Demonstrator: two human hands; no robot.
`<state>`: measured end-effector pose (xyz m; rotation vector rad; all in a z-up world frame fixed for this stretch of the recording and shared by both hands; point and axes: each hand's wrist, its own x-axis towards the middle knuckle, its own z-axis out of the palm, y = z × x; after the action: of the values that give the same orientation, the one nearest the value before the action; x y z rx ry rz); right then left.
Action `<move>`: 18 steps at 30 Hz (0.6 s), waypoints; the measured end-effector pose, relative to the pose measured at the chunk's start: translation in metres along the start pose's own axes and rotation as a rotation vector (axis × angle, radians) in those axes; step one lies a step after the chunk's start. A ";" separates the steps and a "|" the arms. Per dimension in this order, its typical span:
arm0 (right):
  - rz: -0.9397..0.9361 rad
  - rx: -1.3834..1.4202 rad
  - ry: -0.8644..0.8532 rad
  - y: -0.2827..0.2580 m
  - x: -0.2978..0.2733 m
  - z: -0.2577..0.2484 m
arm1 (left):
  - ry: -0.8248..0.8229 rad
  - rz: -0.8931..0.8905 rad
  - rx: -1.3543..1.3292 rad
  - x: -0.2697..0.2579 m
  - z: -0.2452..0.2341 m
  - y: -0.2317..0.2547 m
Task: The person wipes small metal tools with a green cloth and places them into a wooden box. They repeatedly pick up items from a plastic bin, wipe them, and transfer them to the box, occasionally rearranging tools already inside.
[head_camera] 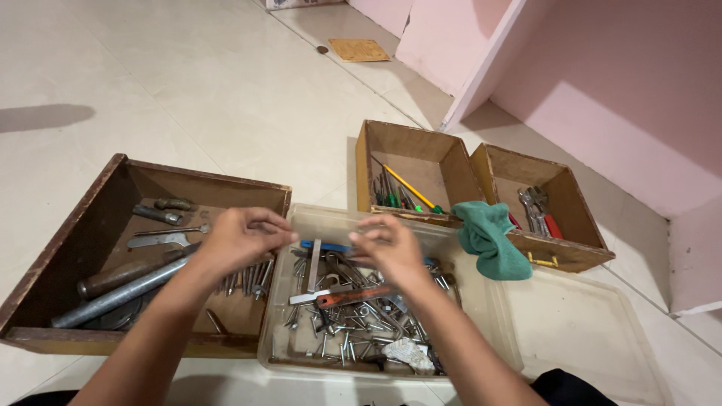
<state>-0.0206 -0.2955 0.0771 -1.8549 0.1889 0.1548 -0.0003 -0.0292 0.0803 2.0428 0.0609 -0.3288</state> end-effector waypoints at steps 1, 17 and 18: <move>-0.022 0.100 -0.052 -0.005 0.002 0.012 | -0.048 -0.028 -0.115 0.000 0.000 0.001; -0.096 0.165 -0.077 -0.017 0.001 0.077 | -0.159 0.080 -0.011 -0.012 -0.032 -0.001; -0.080 0.145 -0.066 -0.015 -0.001 0.077 | -0.116 0.064 0.147 -0.013 -0.038 -0.004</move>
<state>-0.0193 -0.2171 0.0687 -1.7075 0.0778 0.1432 -0.0058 0.0071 0.0968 2.1617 -0.1020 -0.4212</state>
